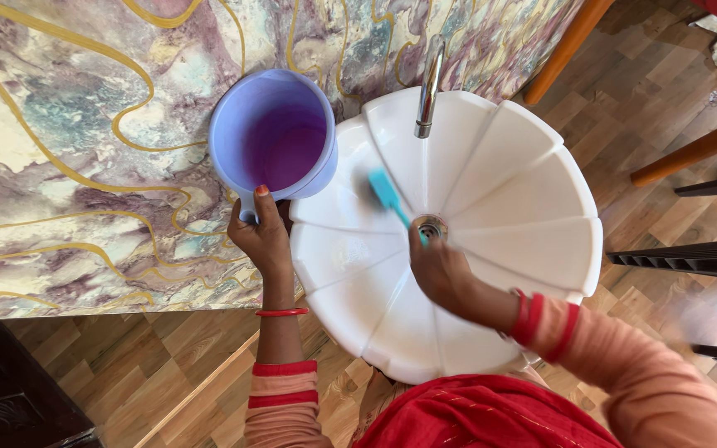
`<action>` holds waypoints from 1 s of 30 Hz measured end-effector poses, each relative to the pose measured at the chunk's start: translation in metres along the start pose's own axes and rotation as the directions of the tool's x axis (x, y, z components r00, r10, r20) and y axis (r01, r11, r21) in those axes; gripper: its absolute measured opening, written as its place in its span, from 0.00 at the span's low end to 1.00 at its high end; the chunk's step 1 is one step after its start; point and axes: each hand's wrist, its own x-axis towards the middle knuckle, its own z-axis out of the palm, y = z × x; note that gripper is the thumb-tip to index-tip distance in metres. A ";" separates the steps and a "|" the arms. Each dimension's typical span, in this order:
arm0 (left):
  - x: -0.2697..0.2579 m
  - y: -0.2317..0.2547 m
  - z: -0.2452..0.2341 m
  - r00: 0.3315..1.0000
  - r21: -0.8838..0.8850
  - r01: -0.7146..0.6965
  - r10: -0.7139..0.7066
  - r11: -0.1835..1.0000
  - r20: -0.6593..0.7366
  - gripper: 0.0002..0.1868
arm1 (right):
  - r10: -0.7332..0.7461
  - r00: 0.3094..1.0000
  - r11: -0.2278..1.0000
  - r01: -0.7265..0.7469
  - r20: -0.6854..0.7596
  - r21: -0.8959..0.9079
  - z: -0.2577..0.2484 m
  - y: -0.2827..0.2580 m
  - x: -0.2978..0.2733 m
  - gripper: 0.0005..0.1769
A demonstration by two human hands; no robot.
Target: The person cleans a white, flower-shaped sink using a blue brush and rinsing with water from a purple mug.
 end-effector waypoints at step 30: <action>0.001 0.001 0.002 0.999 -0.068 0.046 -0.047 0.997 -0.013 0.21 | -0.144 0.956 0.989 0.145 0.256 0.017 0.003 -0.010 -0.037 0.43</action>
